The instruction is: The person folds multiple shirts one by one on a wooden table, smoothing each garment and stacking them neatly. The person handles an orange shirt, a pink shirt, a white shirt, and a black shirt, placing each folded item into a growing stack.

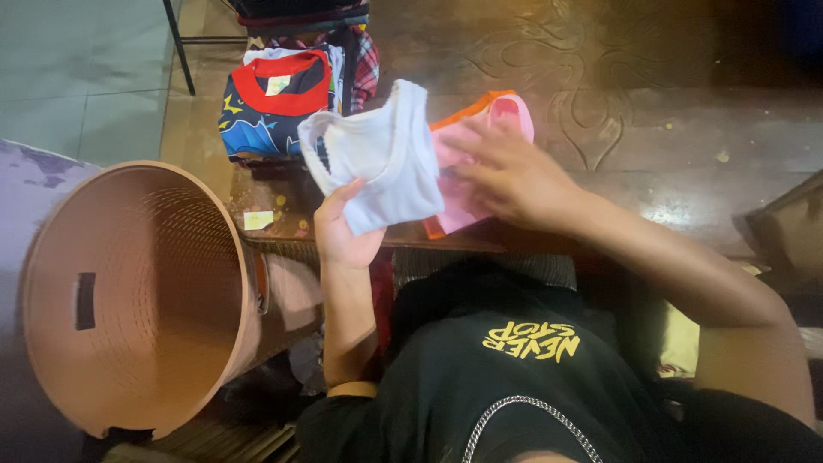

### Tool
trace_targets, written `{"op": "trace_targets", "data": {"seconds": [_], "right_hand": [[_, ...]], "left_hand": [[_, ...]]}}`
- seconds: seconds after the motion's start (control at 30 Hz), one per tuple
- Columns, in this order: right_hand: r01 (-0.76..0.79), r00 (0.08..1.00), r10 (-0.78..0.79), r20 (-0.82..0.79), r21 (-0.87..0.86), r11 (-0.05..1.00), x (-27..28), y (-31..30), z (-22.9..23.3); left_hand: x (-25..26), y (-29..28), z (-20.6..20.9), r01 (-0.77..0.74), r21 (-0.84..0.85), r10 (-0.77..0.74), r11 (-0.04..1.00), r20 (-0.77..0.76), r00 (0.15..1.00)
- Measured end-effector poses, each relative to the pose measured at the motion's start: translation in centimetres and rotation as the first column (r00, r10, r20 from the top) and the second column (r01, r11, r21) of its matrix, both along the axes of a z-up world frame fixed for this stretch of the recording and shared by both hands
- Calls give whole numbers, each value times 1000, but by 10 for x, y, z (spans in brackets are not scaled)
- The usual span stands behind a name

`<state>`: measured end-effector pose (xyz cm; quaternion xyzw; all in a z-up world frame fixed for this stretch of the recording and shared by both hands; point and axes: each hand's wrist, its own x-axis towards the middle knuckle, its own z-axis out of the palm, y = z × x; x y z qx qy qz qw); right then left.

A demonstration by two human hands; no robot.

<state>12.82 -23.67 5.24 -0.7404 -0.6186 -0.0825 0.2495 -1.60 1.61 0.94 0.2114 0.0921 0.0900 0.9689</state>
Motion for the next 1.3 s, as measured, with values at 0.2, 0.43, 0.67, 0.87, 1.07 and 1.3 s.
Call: {"op": "trace_targets", "data": {"seconds": [0.2, 0.43, 0.67, 0.87, 1.07, 1.3], "right_hand": [[-75, 995, 81, 58, -96, 993, 1, 13, -17], [128, 912, -129, -389, -29, 991, 28, -3, -4], [156, 167, 173, -971, 199, 967, 25, -13, 1], [310, 213, -246, -946, -173, 935, 35, -21, -9], [269, 317, -111, -942, -23, 963, 37, -29, -22], [339, 358, -319, -878, -196, 920, 21, -29, -6]], "left_hand": [[-15, 0, 14, -92, 36, 90, 995, 33, 995], [-4, -17, 10, -10, -5, 10, 1000, 123, 992], [25, -61, -10, 3, 218, -13, 976, 48, 999], [28, -58, -5, -87, 918, 15, 387, 88, 996], [20, -58, 6, -71, 898, 76, 434, 42, 996], [16, -62, 27, 19, 973, 107, 232, -45, 993]]}}
